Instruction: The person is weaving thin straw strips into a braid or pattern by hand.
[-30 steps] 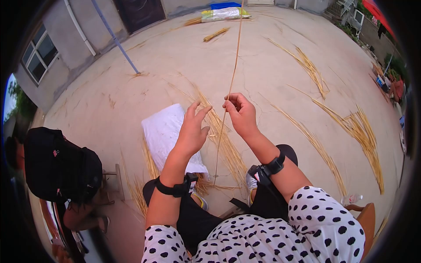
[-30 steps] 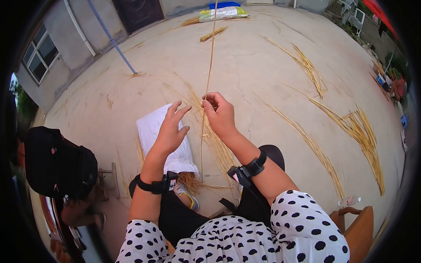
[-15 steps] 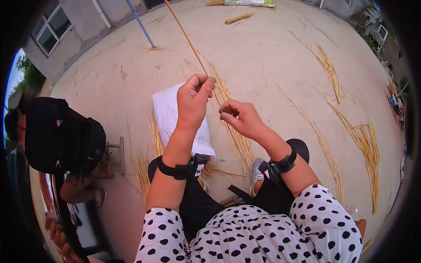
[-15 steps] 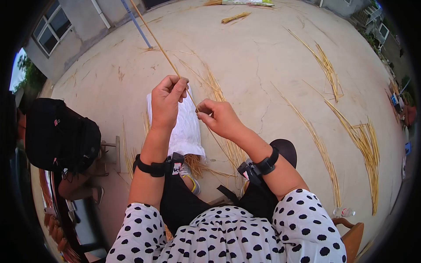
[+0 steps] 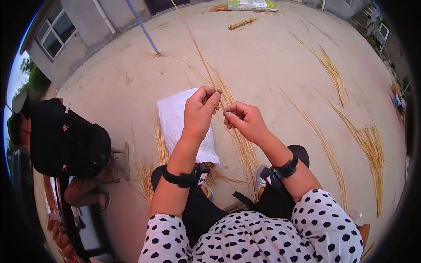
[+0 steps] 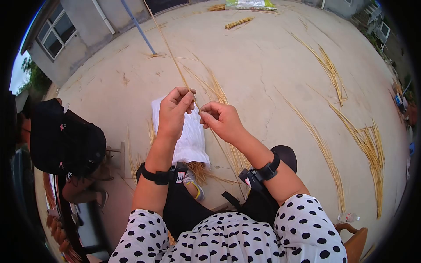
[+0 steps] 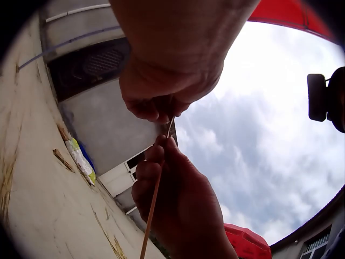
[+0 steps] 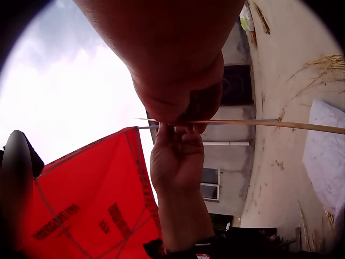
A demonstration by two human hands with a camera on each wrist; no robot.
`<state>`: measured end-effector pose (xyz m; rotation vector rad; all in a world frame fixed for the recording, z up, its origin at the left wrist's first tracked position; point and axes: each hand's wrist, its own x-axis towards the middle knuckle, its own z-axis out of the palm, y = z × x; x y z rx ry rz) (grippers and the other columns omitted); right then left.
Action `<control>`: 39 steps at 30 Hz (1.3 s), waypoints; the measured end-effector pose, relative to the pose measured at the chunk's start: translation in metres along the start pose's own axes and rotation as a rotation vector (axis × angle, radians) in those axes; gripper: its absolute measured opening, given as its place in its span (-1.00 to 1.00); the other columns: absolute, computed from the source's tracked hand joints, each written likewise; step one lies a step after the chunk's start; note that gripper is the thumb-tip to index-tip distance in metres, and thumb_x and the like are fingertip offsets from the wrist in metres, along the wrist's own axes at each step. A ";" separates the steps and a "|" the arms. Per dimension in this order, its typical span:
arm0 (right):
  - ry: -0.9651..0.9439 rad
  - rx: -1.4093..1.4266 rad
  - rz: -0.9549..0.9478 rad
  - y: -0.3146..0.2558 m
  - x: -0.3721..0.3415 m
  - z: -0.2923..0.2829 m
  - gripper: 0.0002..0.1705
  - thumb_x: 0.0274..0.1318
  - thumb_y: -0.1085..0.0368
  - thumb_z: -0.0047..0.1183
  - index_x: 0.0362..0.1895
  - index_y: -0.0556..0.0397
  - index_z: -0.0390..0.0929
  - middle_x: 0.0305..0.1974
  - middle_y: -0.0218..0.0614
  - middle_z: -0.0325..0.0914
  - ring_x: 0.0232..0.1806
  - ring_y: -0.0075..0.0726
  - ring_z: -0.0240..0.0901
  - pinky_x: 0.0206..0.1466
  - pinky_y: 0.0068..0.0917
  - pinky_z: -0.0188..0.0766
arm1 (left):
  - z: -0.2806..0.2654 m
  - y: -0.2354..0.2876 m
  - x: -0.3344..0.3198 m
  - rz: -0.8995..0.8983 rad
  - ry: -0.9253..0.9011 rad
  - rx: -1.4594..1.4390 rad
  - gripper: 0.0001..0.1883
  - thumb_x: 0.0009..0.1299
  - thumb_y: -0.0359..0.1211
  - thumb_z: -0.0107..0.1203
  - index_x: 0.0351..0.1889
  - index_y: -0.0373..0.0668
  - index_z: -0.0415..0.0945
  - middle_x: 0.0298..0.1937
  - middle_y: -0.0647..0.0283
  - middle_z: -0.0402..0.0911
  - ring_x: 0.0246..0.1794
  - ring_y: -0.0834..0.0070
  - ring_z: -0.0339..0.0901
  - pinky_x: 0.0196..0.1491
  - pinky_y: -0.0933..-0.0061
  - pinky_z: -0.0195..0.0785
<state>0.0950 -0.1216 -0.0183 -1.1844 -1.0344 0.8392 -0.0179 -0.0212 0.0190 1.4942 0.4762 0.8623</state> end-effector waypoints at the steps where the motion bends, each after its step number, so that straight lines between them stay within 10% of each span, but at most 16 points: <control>1: 0.002 -0.011 0.008 0.001 0.000 0.000 -0.89 0.12 0.41 -0.02 -0.33 0.24 0.48 -0.50 -0.35 0.53 -0.50 -0.59 0.44 -0.40 -0.64 0.41 | -0.002 -0.002 0.001 -0.010 -0.018 -0.016 -0.86 0.32 -0.39 0.02 -0.26 -0.28 0.46 -0.49 0.36 0.44 -0.50 0.70 0.32 -0.42 0.68 0.18; 39: 0.100 -0.335 -0.221 0.011 -0.004 0.004 -0.92 0.01 0.43 0.10 -0.37 0.19 0.53 -0.57 -0.34 0.54 -0.56 -0.62 0.47 -0.48 -0.67 0.37 | -0.028 0.022 0.006 0.288 0.282 -0.153 -0.84 0.40 -0.36 -0.06 -0.19 -0.29 0.38 -0.35 0.16 0.56 -0.58 0.60 0.47 -0.47 0.65 0.32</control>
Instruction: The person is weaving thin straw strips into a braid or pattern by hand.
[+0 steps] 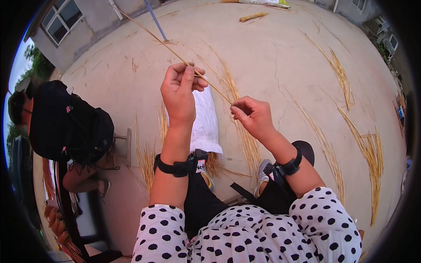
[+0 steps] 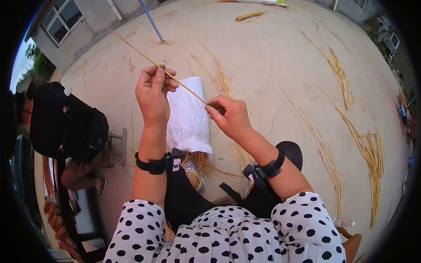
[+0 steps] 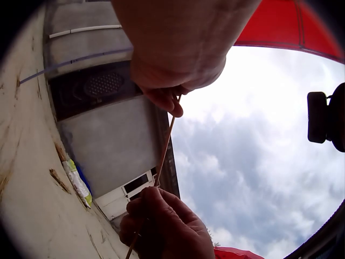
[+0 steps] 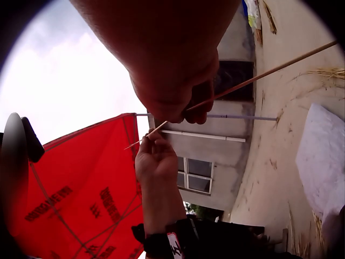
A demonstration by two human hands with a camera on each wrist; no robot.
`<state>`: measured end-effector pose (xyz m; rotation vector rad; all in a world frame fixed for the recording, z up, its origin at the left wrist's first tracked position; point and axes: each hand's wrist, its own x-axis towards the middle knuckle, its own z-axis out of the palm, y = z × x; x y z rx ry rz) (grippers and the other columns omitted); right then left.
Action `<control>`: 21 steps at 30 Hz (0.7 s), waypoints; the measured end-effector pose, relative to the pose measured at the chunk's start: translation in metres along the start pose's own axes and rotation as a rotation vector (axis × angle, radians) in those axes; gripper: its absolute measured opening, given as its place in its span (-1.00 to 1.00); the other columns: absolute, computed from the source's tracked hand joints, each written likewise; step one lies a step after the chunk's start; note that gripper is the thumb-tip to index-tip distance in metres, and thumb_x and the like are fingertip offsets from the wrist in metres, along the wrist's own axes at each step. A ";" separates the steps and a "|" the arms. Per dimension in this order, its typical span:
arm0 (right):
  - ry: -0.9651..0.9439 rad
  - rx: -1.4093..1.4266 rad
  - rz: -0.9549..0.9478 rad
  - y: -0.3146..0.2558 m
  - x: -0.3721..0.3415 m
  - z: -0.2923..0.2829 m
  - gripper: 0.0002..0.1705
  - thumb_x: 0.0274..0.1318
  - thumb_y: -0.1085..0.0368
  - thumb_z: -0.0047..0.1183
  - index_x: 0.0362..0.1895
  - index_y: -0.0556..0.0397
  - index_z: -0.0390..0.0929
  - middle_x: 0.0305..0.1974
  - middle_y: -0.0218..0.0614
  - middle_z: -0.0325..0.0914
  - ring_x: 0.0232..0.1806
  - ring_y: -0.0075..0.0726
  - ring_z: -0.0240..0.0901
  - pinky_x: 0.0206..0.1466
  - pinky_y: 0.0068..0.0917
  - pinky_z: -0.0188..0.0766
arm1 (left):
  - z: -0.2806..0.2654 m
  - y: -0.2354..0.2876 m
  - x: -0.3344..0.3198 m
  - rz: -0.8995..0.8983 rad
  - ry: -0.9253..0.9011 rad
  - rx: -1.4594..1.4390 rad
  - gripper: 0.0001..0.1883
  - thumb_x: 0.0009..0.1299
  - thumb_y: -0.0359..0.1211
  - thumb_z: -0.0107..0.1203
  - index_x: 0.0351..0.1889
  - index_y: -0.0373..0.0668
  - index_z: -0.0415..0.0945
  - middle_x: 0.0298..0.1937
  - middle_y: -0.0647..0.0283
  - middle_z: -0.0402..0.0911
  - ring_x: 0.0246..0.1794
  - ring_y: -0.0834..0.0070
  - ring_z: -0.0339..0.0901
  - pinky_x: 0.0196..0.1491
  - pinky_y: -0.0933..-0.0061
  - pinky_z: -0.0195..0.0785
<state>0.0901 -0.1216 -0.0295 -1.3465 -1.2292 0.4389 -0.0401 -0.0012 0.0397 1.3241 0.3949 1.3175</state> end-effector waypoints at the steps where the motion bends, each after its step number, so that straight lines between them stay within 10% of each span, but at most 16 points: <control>1: 0.042 -0.035 -0.042 0.001 0.000 0.000 -0.92 0.01 0.43 0.11 -0.38 0.19 0.53 -0.59 -0.35 0.54 -0.58 -0.62 0.46 -0.49 -0.67 0.36 | -0.001 0.000 0.000 -0.002 0.001 0.000 -0.84 0.40 -0.36 -0.06 -0.19 -0.29 0.38 -0.35 0.16 0.56 -0.58 0.60 0.47 -0.47 0.65 0.32; 21: 0.174 0.033 0.058 -0.003 0.005 -0.002 -0.87 0.02 0.36 0.11 -0.42 0.21 0.54 -0.60 -0.34 0.56 -0.61 -0.66 0.42 -0.53 -0.69 0.32 | 0.007 -0.009 -0.010 0.261 0.024 0.232 -0.86 0.43 -0.38 -0.12 -0.31 -0.28 0.30 -0.48 0.20 0.51 -0.50 0.55 0.52 -0.40 0.60 0.41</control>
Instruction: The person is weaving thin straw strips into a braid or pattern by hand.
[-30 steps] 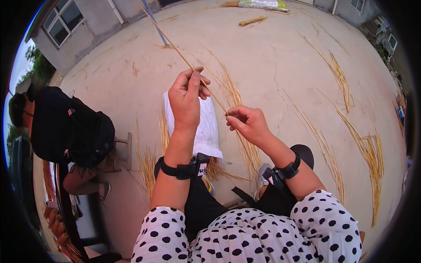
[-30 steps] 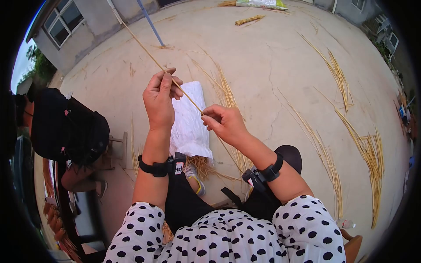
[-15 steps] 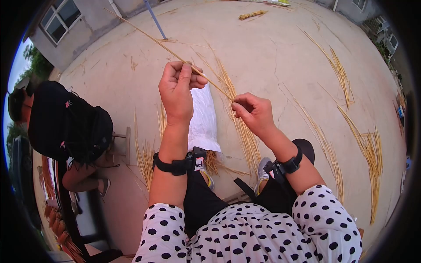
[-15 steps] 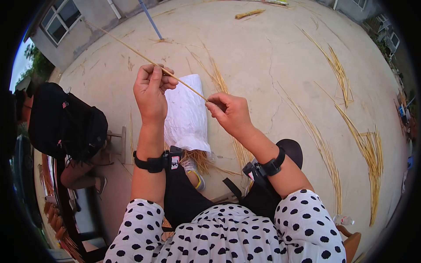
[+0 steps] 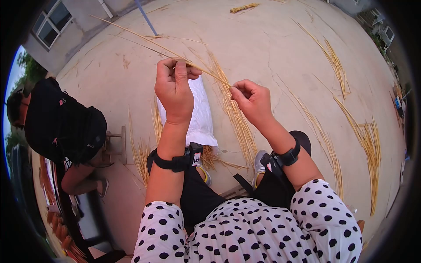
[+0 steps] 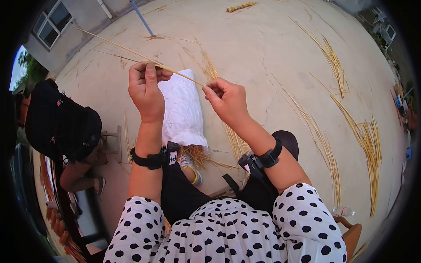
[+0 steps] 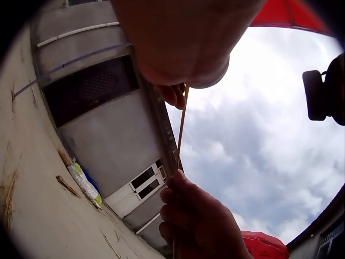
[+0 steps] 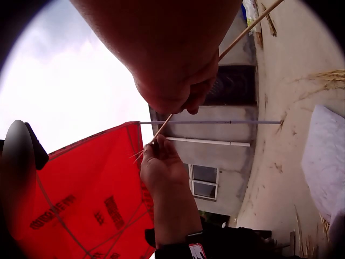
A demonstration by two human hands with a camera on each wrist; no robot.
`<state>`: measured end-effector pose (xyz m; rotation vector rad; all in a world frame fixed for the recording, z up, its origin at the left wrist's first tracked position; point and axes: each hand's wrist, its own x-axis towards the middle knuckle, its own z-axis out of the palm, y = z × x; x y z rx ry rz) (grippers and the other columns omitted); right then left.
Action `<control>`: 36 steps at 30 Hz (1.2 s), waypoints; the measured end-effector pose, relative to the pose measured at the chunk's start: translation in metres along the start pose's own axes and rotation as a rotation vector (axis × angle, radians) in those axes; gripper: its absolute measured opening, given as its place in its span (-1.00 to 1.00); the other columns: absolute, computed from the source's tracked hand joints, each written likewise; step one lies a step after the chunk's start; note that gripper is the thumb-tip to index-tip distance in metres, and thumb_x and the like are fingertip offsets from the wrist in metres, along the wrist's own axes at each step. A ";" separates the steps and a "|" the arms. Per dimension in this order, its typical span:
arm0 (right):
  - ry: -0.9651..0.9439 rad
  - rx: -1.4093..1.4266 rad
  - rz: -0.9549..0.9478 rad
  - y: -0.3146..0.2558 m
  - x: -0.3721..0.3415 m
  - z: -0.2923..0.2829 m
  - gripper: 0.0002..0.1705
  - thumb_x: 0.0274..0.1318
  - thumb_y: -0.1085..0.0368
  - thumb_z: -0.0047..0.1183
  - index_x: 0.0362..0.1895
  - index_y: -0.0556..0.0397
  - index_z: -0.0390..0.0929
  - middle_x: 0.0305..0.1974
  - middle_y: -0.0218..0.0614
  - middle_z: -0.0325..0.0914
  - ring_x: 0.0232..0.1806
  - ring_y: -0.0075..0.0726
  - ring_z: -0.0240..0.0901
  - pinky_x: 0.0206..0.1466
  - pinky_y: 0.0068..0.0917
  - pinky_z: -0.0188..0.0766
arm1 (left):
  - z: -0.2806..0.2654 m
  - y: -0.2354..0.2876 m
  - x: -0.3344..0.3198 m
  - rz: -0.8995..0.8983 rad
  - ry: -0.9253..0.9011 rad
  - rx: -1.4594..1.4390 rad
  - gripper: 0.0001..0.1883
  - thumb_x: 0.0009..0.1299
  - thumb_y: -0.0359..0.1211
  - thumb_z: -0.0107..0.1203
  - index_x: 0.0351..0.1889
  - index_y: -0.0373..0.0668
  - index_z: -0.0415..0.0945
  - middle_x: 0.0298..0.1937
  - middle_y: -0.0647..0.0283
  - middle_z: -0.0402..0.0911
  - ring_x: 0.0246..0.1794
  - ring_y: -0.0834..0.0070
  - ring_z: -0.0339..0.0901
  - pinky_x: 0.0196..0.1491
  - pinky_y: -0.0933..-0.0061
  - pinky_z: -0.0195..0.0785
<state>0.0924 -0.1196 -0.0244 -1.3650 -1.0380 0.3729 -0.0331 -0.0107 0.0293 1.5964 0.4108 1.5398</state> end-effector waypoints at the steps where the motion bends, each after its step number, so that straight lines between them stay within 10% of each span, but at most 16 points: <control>1: 0.017 0.024 -0.016 -0.001 0.000 -0.001 -0.86 0.03 0.36 0.11 -0.43 0.21 0.53 -0.60 -0.34 0.55 -0.60 -0.67 0.42 -0.53 -0.69 0.32 | 0.002 -0.001 0.000 -0.002 -0.005 -0.001 -0.86 0.43 -0.38 -0.12 -0.31 -0.28 0.30 -0.48 0.20 0.51 -0.50 0.55 0.52 -0.40 0.60 0.41; 16: 0.099 -0.094 -0.074 -0.006 0.000 -0.006 -0.89 -0.02 0.40 0.15 -0.44 0.19 0.52 -0.60 -0.32 0.54 -0.61 -0.62 0.43 -0.53 -0.66 0.32 | 0.000 -0.004 0.003 -0.447 -0.188 -0.272 -0.85 0.38 -0.43 -0.07 -0.21 -0.35 0.39 -0.27 0.16 0.53 -0.45 0.55 0.52 -0.40 0.63 0.39; 29: 0.075 -0.188 -0.221 -0.001 0.000 -0.007 -0.89 -0.10 0.42 0.19 -0.44 0.17 0.53 -0.56 -0.25 0.54 -0.60 -0.52 0.45 -0.52 -0.64 0.35 | -0.001 -0.006 0.002 -0.457 -0.132 -0.283 -0.93 0.33 -0.50 -0.04 -0.33 -0.33 0.43 -0.44 0.17 0.53 -0.54 0.54 0.51 -0.49 0.62 0.38; 36: -0.090 0.096 0.034 -0.004 -0.001 -0.004 -0.89 0.00 0.38 0.14 -0.40 0.19 0.56 -0.58 -0.40 0.53 -0.65 -0.68 0.35 -0.59 -0.68 0.27 | -0.010 -0.012 0.004 -0.620 -0.139 -0.552 -0.92 0.32 -0.50 -0.13 -0.35 -0.29 0.39 -0.41 0.18 0.54 -0.53 0.54 0.51 -0.52 0.65 0.37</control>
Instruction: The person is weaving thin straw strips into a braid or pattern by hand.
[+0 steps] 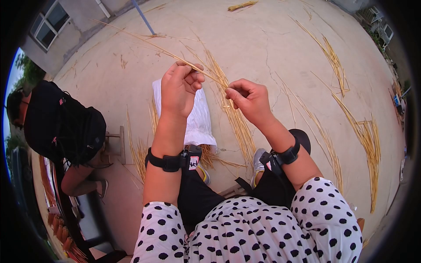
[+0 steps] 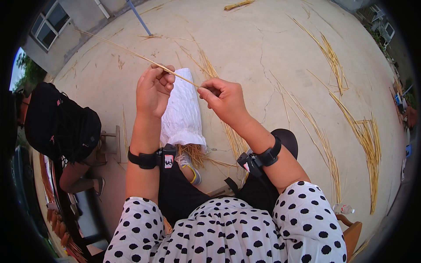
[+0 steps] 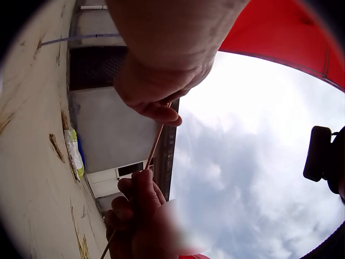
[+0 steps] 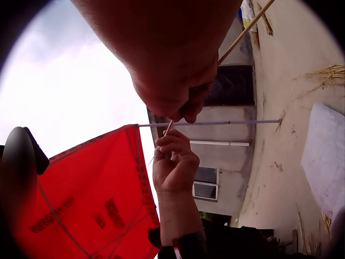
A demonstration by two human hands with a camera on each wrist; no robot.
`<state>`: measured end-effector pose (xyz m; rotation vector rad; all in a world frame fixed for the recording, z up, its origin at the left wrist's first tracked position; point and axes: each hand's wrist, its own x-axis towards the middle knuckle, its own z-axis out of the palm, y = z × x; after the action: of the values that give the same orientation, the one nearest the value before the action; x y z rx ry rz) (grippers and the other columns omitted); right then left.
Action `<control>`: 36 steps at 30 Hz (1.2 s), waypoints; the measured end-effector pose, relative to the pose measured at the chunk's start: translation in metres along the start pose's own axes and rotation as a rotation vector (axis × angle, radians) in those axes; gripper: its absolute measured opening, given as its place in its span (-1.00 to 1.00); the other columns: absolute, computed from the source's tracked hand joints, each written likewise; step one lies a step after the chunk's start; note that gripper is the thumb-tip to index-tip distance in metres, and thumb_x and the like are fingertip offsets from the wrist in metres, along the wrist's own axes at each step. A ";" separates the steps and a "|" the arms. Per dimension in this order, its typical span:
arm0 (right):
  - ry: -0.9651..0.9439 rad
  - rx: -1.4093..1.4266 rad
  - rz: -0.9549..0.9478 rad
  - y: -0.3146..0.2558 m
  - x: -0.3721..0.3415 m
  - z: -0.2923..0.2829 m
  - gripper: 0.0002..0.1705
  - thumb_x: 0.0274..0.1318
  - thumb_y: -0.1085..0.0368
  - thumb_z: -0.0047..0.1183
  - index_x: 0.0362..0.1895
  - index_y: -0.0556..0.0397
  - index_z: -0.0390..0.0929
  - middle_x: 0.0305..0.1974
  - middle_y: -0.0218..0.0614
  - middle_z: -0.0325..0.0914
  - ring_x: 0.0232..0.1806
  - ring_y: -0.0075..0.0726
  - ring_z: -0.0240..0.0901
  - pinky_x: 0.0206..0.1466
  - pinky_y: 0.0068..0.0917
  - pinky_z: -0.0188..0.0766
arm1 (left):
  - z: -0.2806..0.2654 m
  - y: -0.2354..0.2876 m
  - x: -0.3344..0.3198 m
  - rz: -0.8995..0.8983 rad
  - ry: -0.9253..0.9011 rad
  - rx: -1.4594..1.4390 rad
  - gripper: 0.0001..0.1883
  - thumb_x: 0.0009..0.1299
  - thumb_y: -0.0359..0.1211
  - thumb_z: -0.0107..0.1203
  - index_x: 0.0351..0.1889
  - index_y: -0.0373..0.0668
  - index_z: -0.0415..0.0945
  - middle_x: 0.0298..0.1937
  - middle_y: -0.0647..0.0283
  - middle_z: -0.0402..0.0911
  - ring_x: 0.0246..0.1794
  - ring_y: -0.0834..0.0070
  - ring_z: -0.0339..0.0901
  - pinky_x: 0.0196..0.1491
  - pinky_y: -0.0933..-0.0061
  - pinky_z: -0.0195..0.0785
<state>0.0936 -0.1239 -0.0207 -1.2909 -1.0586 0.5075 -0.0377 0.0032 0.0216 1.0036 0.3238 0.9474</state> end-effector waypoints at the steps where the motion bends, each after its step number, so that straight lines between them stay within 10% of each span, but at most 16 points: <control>1: -0.018 0.072 0.028 0.001 0.001 0.000 -0.88 0.02 0.38 0.12 -0.40 0.20 0.56 -0.58 -0.43 0.52 -0.65 -0.70 0.34 -0.60 -0.70 0.26 | -0.002 -0.002 0.002 -0.071 -0.008 -0.122 -0.91 0.30 -0.52 -0.16 -0.35 -0.29 0.38 -0.40 0.16 0.54 -0.53 0.53 0.52 -0.53 0.66 0.37; 36: 0.122 0.085 0.031 0.002 0.003 0.001 -0.87 0.04 0.37 0.11 -0.37 0.20 0.55 -0.58 -0.38 0.53 -0.63 -0.68 0.34 -0.59 -0.70 0.27 | 0.032 -0.025 -0.017 -0.175 -0.027 0.272 -0.90 0.30 -0.48 -0.02 -0.27 -0.31 0.39 -0.40 0.20 0.55 -0.45 0.52 0.57 -0.41 0.63 0.46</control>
<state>0.0952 -0.1202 -0.0219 -1.2491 -0.9079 0.4858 -0.0145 -0.0334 0.0152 1.2140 0.5191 0.7425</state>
